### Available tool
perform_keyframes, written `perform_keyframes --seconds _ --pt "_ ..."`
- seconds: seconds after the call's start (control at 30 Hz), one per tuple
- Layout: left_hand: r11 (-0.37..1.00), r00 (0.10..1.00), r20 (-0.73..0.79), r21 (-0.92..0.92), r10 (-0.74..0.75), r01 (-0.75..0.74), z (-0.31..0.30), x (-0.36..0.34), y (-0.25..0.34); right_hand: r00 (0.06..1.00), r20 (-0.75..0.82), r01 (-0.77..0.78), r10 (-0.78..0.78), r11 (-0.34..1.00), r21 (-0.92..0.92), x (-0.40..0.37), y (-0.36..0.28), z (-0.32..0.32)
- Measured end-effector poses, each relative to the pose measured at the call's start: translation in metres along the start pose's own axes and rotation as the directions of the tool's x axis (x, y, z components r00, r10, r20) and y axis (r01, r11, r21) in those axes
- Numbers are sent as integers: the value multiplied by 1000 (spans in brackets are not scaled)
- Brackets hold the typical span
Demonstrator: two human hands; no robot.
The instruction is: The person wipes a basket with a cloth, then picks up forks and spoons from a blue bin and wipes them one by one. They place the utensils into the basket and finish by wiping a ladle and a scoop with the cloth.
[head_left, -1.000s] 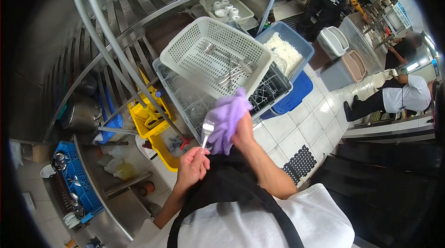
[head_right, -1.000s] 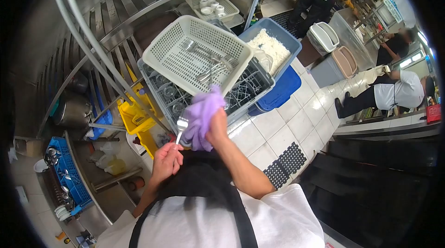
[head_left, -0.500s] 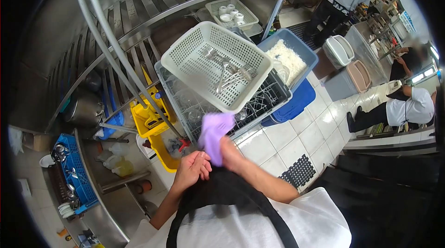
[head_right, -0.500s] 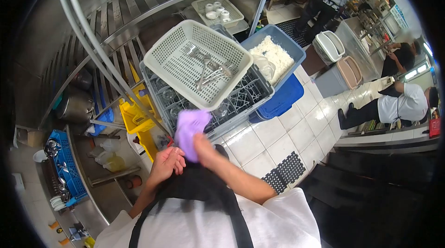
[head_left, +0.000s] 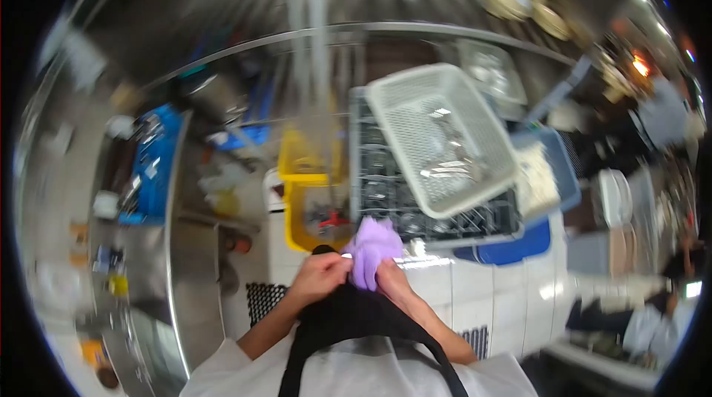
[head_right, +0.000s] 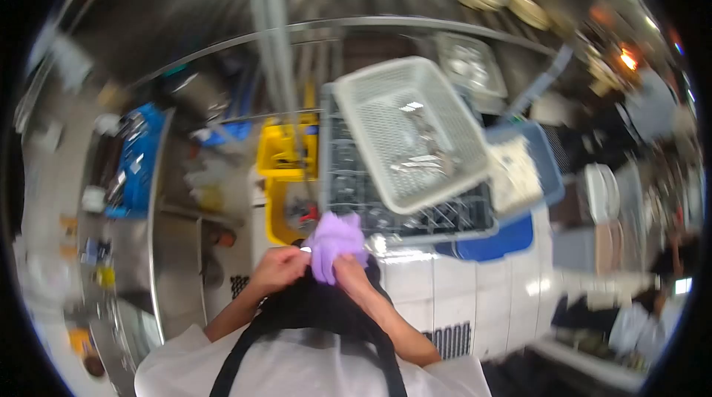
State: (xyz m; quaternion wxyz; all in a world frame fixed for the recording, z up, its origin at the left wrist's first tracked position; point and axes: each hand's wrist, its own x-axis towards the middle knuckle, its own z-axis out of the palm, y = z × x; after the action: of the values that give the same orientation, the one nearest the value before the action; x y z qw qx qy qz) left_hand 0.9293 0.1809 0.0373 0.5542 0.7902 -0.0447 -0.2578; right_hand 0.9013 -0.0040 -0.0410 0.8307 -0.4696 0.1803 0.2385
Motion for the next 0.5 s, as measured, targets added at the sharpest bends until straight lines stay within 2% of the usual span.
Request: perform_keyframes --seconds 0.03,0.07,0.1,0.13,0.17,0.2,0.23,0.27,0.3,0.33,0.37,0.43,0.47,0.5 --pt "995 995 20 18 -100 100 0 -5 -8 997 72 -47 38 992 120 2 16 -6" --pt "998 999 3 39 -42 42 1 -8 -13 986 145 -110 79 968 226 12 21 -14" --pt "999 999 -17 15 -33 34 4 -12 -9 978 146 -164 148 982 99 5 -20 2" --pt "999 998 -41 23 43 -42 6 -16 -4 980 187 -81 74 996 34 8 -30 4" --pt "1000 1000 0 5 12 -12 6 -18 1 978 207 -3 22 996 -92 6 -49 9" --pt "995 1000 13 -102 3 -2 9 -22 10 987 135 104 -85 985 -140 16 -53 2" --pt "979 999 40 -205 13 -4 8 -24 17 987 -18 158 -159 986 -51 18 -65 -3" --pt "977 1000 12 -211 23 -20 3 -24 15 961 -76 269 -264 961 61 24 -83 -8" --pt "971 996 -43 -222 82 -90 -1 -23 9 921 -191 321 -338 940 -113 26 -99 -17" --pt "960 986 -94 -231 141 -159 -7 -21 2 878 -302 356 -373 928 -110 30 -113 -28" --pt "955 980 -141 -244 138 -169 -18 -20 -9 901 -227 393 -369 917 72 26 -128 -30" --pt "965 958 -275 -217 82 -145 -48 -17 -26 927 -205 370 -314 857 359 20 -127 -30" --pt "964 922 -373 -187 107 -187 -67 -17 -34 895 -252 433 -367 850 299 25 -109 -34" --pt "962 874 -468 -152 132 -226 -89 -15 -44 884 -312 429 -348 870 244 22 -96 -19"
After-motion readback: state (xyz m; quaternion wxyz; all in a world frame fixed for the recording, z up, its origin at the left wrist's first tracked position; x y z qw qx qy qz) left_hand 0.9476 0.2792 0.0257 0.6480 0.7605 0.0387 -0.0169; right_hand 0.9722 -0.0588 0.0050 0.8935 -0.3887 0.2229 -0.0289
